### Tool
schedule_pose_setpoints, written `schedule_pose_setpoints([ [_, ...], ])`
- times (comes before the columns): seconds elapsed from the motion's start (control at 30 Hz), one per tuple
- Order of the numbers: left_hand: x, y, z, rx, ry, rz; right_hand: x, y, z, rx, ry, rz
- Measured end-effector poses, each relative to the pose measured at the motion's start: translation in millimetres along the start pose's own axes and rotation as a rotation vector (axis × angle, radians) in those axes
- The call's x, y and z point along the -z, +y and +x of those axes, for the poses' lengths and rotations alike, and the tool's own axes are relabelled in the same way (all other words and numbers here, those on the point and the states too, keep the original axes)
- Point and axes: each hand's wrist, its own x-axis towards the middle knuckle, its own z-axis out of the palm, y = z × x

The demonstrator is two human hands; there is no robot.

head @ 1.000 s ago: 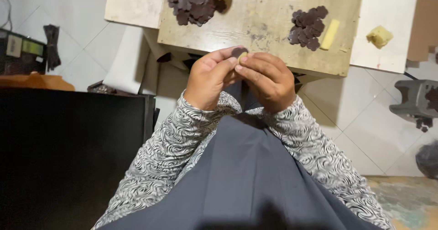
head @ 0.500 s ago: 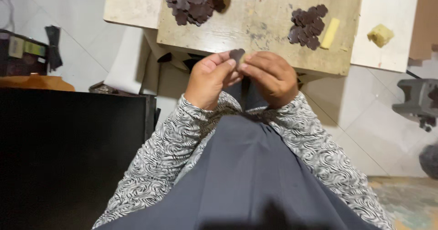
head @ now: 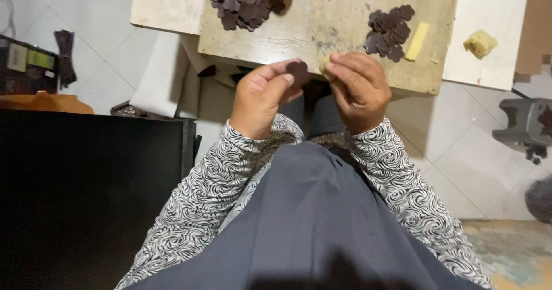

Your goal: The person repeatedly rubs small dark flower-shaped leather pieces with a yellow sponge to smooth or polish their surfaces. They handle the pieces one at a time, occasionally picking up a bottle of liquid and placing it back, then continue polishing and stacking the pieces on the table.

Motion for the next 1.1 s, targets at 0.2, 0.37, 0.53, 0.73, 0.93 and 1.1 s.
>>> schedule_pose_setpoints([
  [0.2,0,-4,-2,-0.082,-0.089,-0.072,-8,-6,-1,0.131,-0.072,0.095],
  [0.37,2,-5,0,-0.026,-0.002,0.004,-2,-1,4,-0.025,-0.042,-0.017],
  [0.53,2,-8,-4,-0.1,-0.11,0.005,-4,-10,0,0.134,-0.083,0.003],
  [0.73,3,-8,-2,-0.047,-0.098,0.047,-3,-2,3,-0.07,-0.083,-0.035],
  [0.93,-5,8,-14,-0.284,0.057,0.648,7,-10,4,-0.463,-0.176,0.322],
  [1.1,-13,16,-22,-0.431,0.02,0.847,-3,-11,-3,-0.764,-0.286,0.655],
])
